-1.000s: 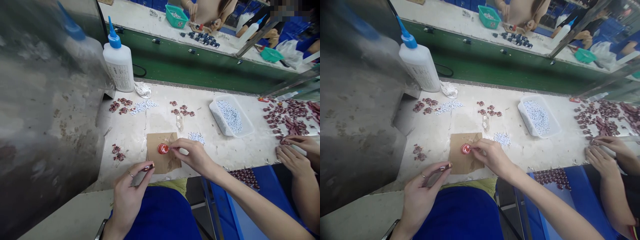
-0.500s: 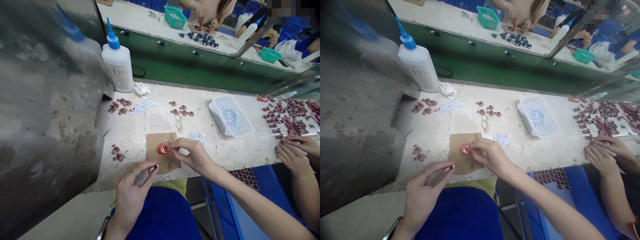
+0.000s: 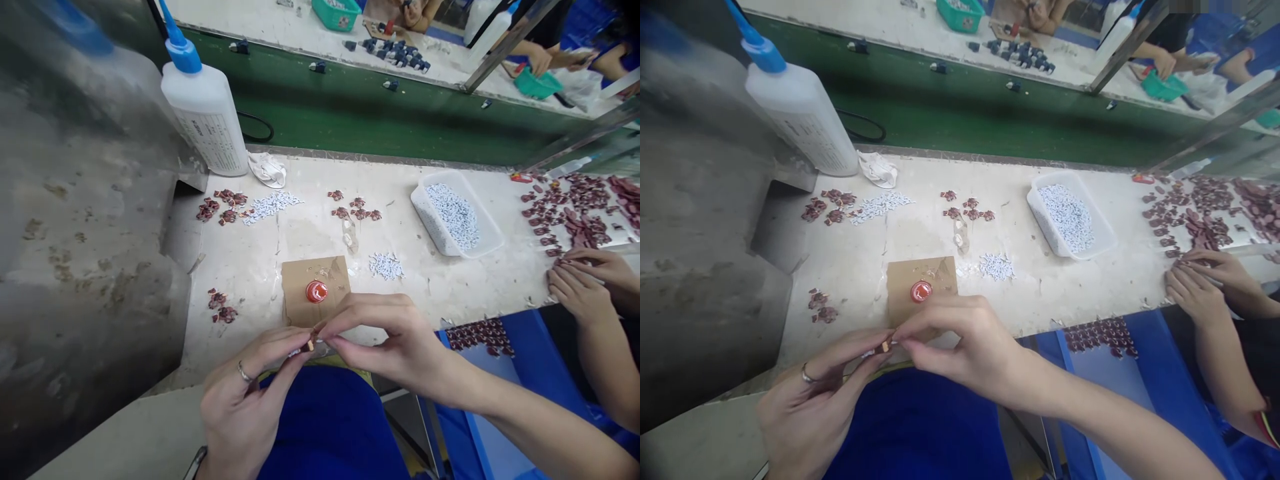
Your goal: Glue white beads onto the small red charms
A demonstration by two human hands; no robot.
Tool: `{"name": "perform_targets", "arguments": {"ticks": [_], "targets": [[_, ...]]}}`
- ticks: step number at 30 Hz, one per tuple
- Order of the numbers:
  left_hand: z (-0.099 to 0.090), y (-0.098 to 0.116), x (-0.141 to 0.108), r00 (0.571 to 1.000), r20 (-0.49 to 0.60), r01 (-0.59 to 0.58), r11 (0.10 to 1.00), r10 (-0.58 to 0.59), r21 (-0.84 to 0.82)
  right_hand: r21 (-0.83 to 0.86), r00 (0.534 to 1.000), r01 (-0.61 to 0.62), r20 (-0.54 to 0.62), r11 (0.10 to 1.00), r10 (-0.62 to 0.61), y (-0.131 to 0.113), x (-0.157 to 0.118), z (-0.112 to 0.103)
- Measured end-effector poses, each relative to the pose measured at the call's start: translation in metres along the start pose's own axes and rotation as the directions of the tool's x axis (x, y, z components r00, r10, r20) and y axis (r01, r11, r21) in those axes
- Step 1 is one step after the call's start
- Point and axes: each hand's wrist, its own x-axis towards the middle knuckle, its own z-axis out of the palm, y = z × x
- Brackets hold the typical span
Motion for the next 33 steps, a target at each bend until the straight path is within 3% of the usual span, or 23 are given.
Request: {"name": "perform_targets", "arguments": {"ticks": [8, 13, 16, 25, 29, 33], "targets": [[-0.001, -0.001, -0.001, 0.999, 0.019, 0.026, 0.999, -0.026, 0.022, -0.137, 0.994, 0.030, 0.108, 0.990, -0.015, -0.006, 0.001, -0.006], [-0.001, 0.000, 0.001, 1.000, 0.005, 0.028, 0.999, -0.028, 0.019, -0.325, 0.960, 0.232, 0.230, 0.917, -0.162, -0.005, -0.001, -0.010], [0.000, 0.002, 0.003, 0.996, 0.014, 0.087, 0.996, -0.087, -0.032, -0.373, 0.947, 0.273, 0.267, 0.887, -0.180, -0.006, -0.001, -0.012], [0.000, 0.010, 0.010, 0.990, 0.022, 0.139, 0.989, -0.138, -0.044, -0.292, 0.970, 0.132, 0.235, 0.947, -0.063, -0.015, 0.010, -0.017], [0.000, 0.016, 0.010, 0.968, -0.017, 0.248, 0.963, -0.251, -0.107, -0.208, 0.983, 0.014, 0.182, 0.978, 0.024, -0.019, 0.008, -0.020], [-0.002, 0.021, 0.010, 0.916, 0.027, 0.396, 0.892, -0.400, -0.220, -0.099, 0.993, -0.077, 0.081, 0.992, 0.086, -0.023, 0.001, -0.019]]}}
